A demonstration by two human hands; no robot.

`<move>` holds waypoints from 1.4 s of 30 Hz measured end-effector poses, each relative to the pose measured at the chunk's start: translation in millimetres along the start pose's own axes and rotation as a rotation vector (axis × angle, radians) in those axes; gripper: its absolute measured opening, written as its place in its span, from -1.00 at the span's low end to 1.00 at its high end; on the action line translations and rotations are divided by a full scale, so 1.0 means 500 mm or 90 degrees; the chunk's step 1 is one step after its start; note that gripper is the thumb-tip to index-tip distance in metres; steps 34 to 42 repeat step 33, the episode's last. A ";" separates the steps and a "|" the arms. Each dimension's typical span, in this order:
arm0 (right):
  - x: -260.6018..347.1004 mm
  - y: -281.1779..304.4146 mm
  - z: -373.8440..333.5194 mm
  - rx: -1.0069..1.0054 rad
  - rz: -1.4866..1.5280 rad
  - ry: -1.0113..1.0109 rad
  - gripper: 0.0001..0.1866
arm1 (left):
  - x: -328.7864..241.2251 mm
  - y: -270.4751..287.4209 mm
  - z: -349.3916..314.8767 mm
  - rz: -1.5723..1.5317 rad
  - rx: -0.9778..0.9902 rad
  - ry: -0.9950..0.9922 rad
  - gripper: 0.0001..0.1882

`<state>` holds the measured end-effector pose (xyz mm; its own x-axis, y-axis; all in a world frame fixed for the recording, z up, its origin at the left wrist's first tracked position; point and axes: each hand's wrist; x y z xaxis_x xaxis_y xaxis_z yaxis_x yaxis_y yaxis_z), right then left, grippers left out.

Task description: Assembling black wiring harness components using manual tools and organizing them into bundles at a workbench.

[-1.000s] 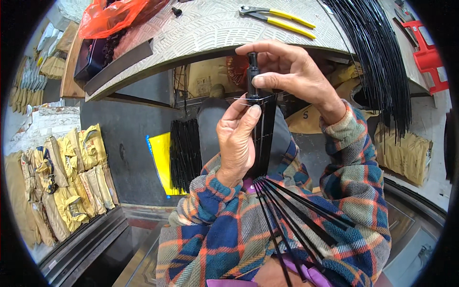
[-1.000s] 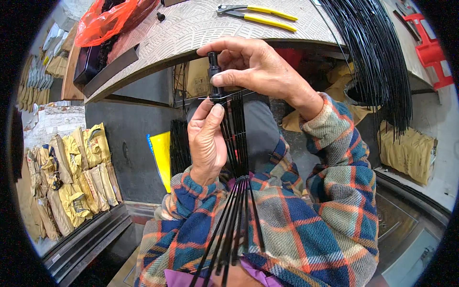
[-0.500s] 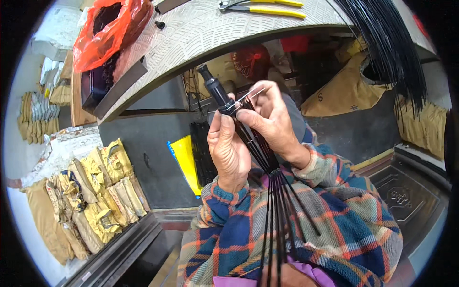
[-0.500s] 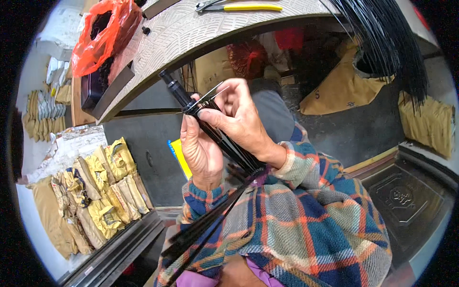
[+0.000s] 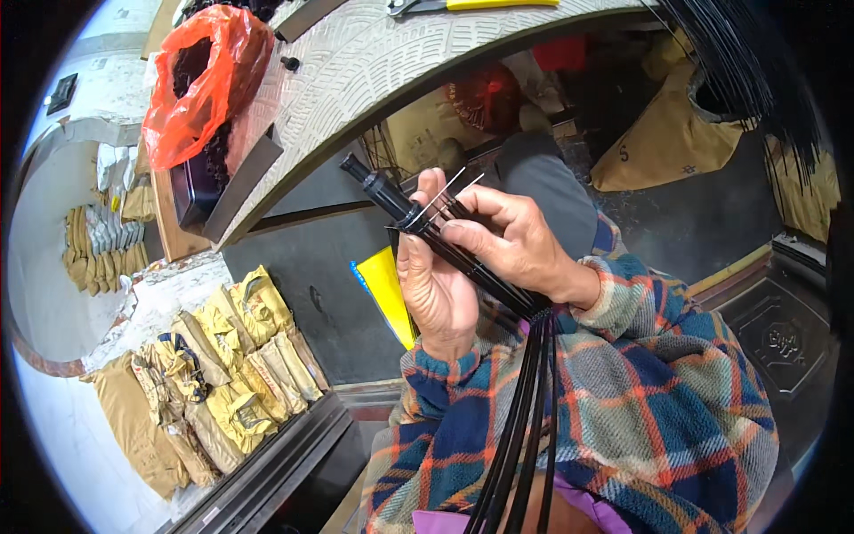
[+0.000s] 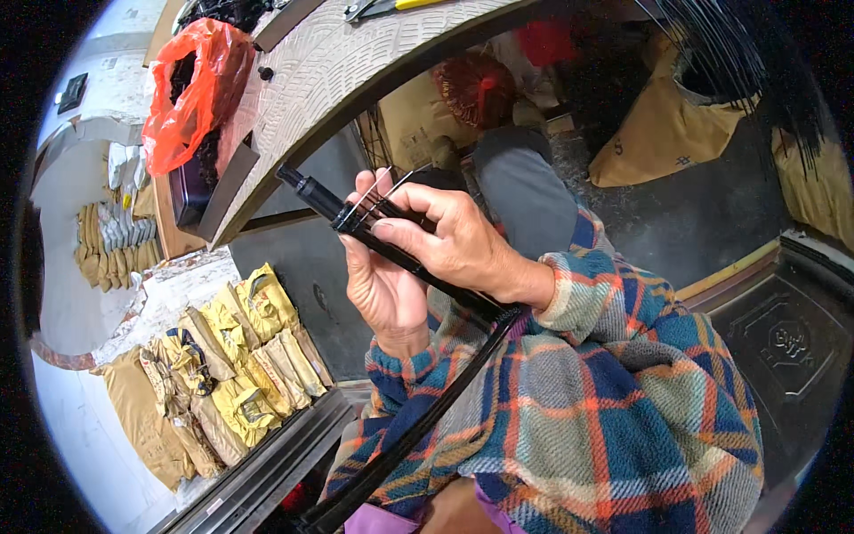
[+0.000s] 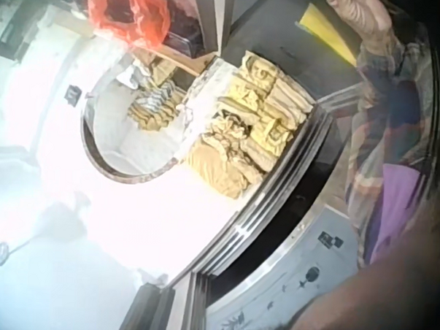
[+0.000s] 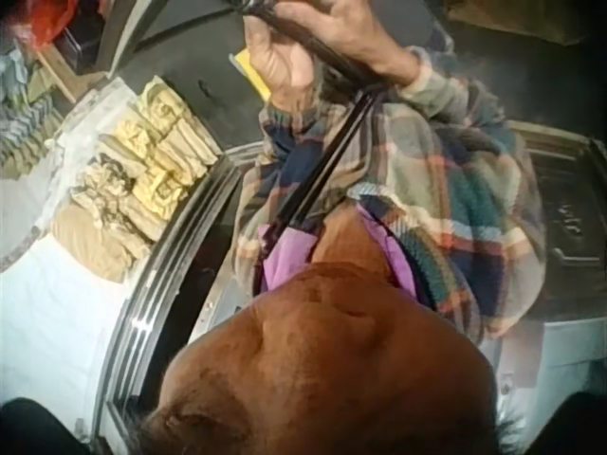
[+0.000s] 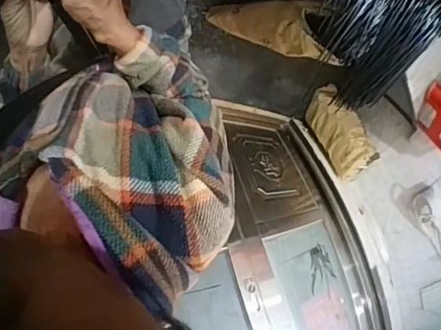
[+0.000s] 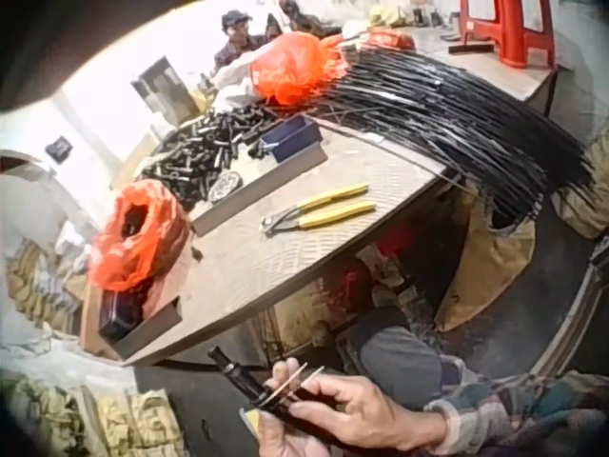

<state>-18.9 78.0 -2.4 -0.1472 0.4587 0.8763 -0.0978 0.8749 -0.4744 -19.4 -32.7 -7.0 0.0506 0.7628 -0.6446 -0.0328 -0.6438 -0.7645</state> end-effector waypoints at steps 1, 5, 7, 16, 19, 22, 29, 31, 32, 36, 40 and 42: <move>0.005 0.011 0.001 0.006 0.022 -0.027 -0.86 | 0.008 -0.006 0.001 0.008 -0.010 -0.002 -0.61; 0.008 0.014 0.006 0.057 0.112 -0.069 -0.84 | 0.013 -0.011 -0.007 0.070 -0.005 -0.038 -0.61; -0.010 0.026 0.007 0.096 0.130 -0.099 -0.83 | 0.016 -0.008 -0.014 0.085 0.030 -0.049 -0.58; 0.031 0.032 0.009 0.166 0.233 -0.132 -0.78 | -0.053 -0.033 0.007 0.328 0.086 0.131 -0.40; 0.051 0.015 0.010 0.106 0.173 0.006 -0.83 | -0.049 -0.021 -0.018 0.131 0.246 -0.006 -0.25; 0.051 -0.012 0.022 0.053 0.105 0.200 -0.88 | -0.031 -0.077 -0.017 0.338 0.172 -0.234 -0.26; 0.030 -0.029 0.028 0.011 -0.108 0.311 -0.92 | -0.043 -0.103 0.011 0.305 -0.016 -0.337 -0.67; 0.031 -0.046 0.023 -0.013 -0.092 0.216 -0.90 | -0.054 -0.070 0.015 0.264 -0.033 -0.302 -0.69; 0.022 -0.047 0.023 0.017 -0.086 0.179 -0.85 | -0.054 -0.041 0.020 0.193 -0.023 -0.293 -0.70; 0.013 -0.038 0.031 0.042 -0.084 0.145 -0.81 | -0.054 -0.024 0.024 0.188 -0.021 -0.283 -0.68; 0.013 -0.038 0.031 0.042 -0.084 0.145 -0.81 | -0.054 -0.024 0.024 0.188 -0.021 -0.283 -0.68; 0.013 -0.038 0.031 0.042 -0.084 0.145 -0.81 | -0.054 -0.024 0.024 0.188 -0.021 -0.283 -0.68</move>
Point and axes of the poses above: each hand's wrist, its own z-axis towards the middle knuckle, its own y-axis out of the back of the hand, x = y × z, and after that the axes turned 5 degrees about -y, right-handed
